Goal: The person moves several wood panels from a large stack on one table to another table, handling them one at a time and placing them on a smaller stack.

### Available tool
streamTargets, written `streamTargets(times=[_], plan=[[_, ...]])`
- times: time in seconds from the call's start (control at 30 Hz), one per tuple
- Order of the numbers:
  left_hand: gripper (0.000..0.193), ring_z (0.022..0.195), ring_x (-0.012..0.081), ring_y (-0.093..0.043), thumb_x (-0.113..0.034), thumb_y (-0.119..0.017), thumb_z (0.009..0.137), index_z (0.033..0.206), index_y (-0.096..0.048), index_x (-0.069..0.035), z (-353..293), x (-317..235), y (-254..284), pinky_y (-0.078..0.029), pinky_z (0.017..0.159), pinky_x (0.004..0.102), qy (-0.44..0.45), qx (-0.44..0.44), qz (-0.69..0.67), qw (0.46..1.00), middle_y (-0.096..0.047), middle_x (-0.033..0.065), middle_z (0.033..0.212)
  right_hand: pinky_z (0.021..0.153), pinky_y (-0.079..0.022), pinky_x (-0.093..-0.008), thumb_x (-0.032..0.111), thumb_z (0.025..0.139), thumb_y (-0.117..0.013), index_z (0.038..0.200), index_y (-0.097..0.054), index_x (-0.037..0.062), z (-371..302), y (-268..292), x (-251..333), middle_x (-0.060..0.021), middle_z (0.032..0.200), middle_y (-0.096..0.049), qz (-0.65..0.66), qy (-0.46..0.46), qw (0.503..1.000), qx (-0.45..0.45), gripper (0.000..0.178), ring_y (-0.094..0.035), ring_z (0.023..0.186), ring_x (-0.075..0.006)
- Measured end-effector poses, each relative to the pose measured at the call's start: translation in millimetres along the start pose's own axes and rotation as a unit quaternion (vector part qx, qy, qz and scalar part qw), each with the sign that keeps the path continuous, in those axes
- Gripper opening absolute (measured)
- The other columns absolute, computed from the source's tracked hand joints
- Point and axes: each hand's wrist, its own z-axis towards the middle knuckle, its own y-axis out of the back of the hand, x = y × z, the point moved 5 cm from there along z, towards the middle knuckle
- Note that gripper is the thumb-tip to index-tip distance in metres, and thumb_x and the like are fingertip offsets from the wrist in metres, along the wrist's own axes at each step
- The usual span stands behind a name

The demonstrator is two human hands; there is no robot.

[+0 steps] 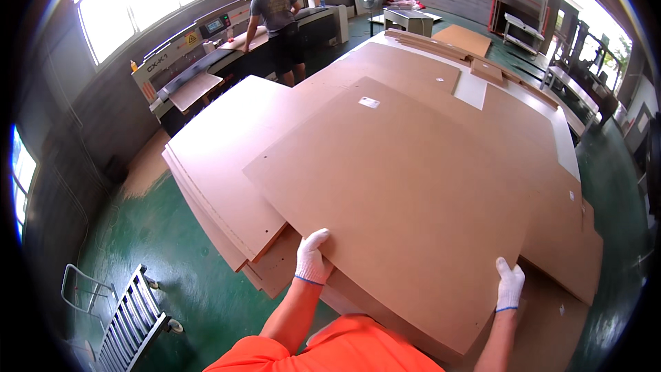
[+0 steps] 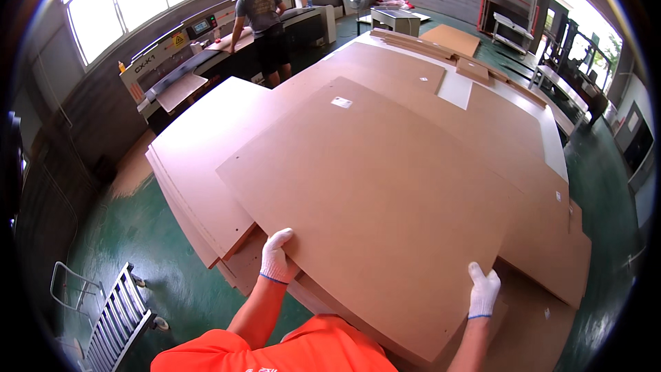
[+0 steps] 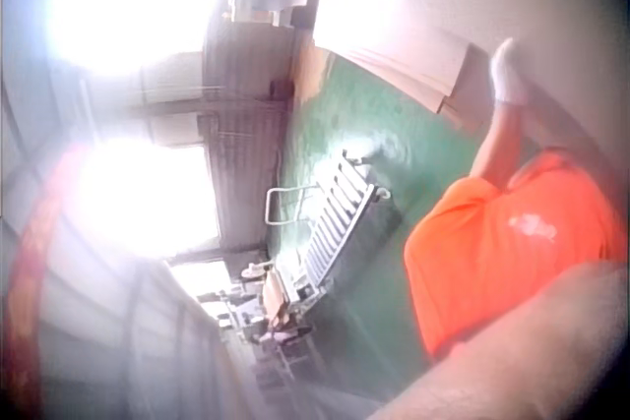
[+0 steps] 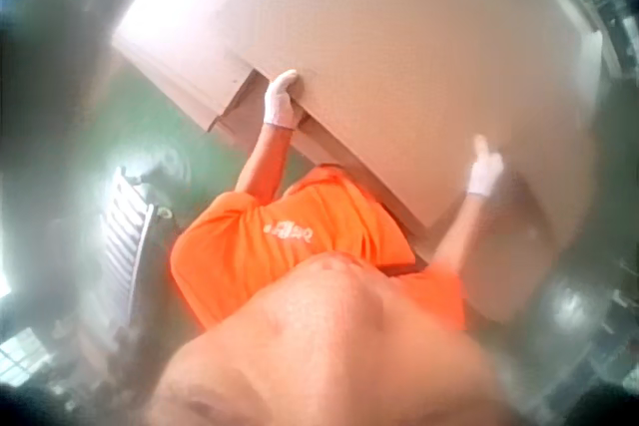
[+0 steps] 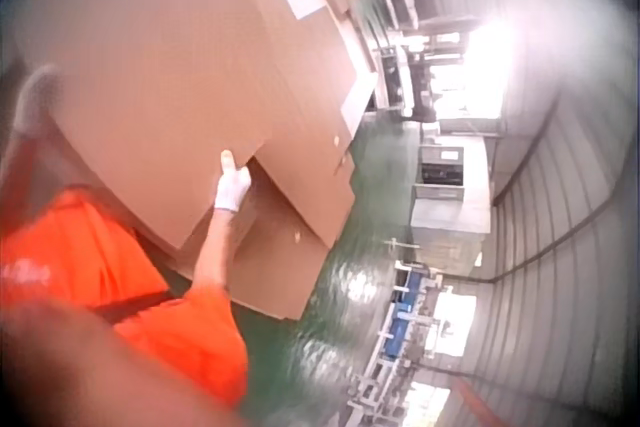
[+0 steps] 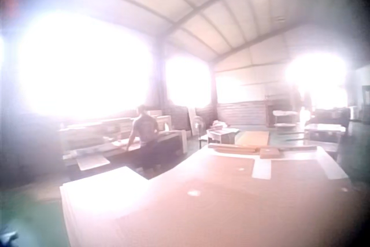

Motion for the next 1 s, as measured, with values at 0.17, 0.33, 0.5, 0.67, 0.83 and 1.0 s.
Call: streamTargets(times=[0.17, 0.33, 0.5, 0.67, 0.83, 1.0], plan=[[0.032, 0.105, 0.032, -0.066, -0.008, -0.06, 0.089, 0.12, -0.059, 0.002, -33, -17, 40, -0.055, 0.092, 0.0472, -0.017, -0.08, 0.055, 0.995, -0.066, 0.0153, 0.116, 0.077, -0.052, -0.0317, 0.012, 0.088, -0.076, 0.097, -0.066, -0.0066, -14, -162, 6, -0.011, 0.098, -0.07, -0.01, -0.047, 0.997, 0.061, 0.023, -0.063, 0.083, -0.0157], [0.036, 0.118, 0.034, -0.059, -0.012, -0.061, 0.091, 0.124, -0.057, 0.002, -65, -33, 51, -0.048, 0.104, 0.0509, 0.103, -0.071, 0.018, 0.992, -0.064, 0.0149, 0.122, 0.076, -0.05, -0.0348, 0.012, 0.088, -0.074, 0.095, -0.064, -0.0069, -59, -337, 26, -0.0128, 0.094, -0.067, 0.13, -0.123, 0.97, 0.163, 0.022, -0.061, 0.085, -0.0179], [0.034, 0.121, 0.0378, -0.058, -0.017, -0.058, 0.095, 0.123, -0.054, 0.003, -50, -66, 52, -0.051, 0.101, 0.0559, 0.066, -0.049, -0.048, 0.995, -0.06, 0.0188, 0.132, 0.07, -0.051, -0.0356, 0.015, 0.088, -0.074, 0.092, -0.063, -0.0062, -64, -430, 45, -0.0125, 0.09, -0.066, 0.123, -0.122, 0.957, 0.232, 0.025, -0.062, 0.079, -0.019], [0.019, 0.109, 0.0327, -0.063, -0.02, -0.057, 0.097, 0.104, -0.057, -0.002, -61, -12, 98, -0.057, 0.09, 0.0438, 0.201, 0.009, -0.111, 0.973, -0.064, 0.0136, 0.117, 0.064, -0.054, -0.033, 0.022, 0.088, -0.073, 0.096, -0.063, -0.0057, -108, -432, 35, -0.0101, 0.08, -0.067, -0.019, -0.131, 0.908, 0.398, 0.03, -0.066, 0.069, -0.0191], [0.027, 0.101, 0.0287, -0.065, -0.023, -0.06, 0.097, 0.115, -0.057, -0.003, -59, 32, 97, -0.057, 0.082, 0.0385, 0.306, -0.055, 0.067, 0.948, -0.065, 0.01, 0.11, 0.066, -0.053, -0.0315, 0.026, 0.089, -0.072, 0.099, -0.064, -0.0019, -133, -290, -41, -0.0088, 0.08, -0.069, -0.11, -0.131, 0.916, 0.364, 0.031, -0.065, 0.07, -0.0146], [0.018, 0.09, 0.0245, -0.063, -0.021, -0.06, 0.097, 0.107, -0.058, -0.005, -48, 79, 75, -0.054, 0.074, 0.0349, 0.366, -0.002, 0.199, 0.909, -0.063, 0.0076, 0.098, 0.063, -0.054, -0.0288, 0.022, 0.09, -0.071, 0.096, -0.065, -0.0023, -179, -97, -107, -0.0078, 0.08, -0.07, -0.088, -0.241, 0.96, 0.111, 0.026, -0.065, 0.067, -0.0128]])
